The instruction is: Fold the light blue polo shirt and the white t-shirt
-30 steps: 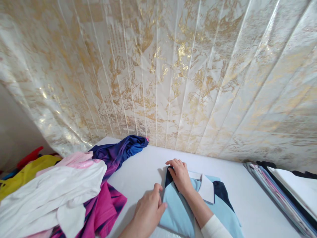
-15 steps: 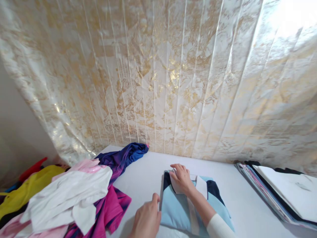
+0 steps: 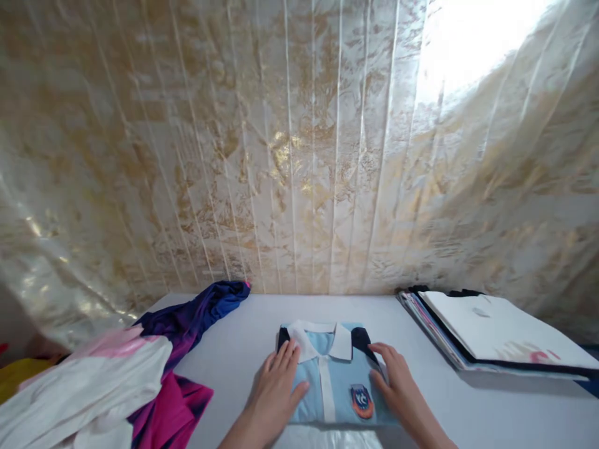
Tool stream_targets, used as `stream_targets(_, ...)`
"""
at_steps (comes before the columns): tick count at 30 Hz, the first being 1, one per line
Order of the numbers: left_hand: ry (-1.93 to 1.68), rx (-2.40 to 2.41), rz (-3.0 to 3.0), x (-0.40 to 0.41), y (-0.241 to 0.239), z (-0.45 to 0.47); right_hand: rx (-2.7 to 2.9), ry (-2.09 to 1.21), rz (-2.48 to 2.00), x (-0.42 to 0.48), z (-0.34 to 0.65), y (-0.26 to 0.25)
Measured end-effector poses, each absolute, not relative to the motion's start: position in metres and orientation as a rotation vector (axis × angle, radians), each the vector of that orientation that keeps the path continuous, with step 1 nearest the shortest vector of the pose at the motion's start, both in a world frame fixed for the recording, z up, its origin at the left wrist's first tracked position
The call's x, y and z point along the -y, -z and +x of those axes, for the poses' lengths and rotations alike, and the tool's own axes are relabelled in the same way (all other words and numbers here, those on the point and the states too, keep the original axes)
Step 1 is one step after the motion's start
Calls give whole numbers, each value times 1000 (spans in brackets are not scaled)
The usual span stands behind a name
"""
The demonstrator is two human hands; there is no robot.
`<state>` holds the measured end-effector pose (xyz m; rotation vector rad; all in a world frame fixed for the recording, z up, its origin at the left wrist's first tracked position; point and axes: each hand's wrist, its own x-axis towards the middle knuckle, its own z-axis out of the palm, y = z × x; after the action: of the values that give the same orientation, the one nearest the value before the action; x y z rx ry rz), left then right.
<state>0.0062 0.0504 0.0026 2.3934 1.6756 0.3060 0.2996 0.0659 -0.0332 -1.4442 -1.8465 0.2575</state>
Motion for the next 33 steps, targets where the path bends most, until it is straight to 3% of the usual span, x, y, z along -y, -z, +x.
stream_targets(4, -460, -1678, 2384, -70, -21, 20, 1695, -332, -1543, -61, 321, 36)
stream_targets(10, -556, -1306, 2454, -142, -45, 96, 1660, -404, -1615, -52, 311, 26)
stream_targets(17, -449, -1153, 2434, -187, -29, 156, 1762, -407, -1675, -47, 310, 21)
stream_targets(24, -627, -1186, 2260, -187, -4, 157, 1781, -400, -1675, -45, 305, 20)
stream_targets(33, -739, -1107, 2149, -187, -5, 154, 1645, -693, -1735, -37, 301, 19)
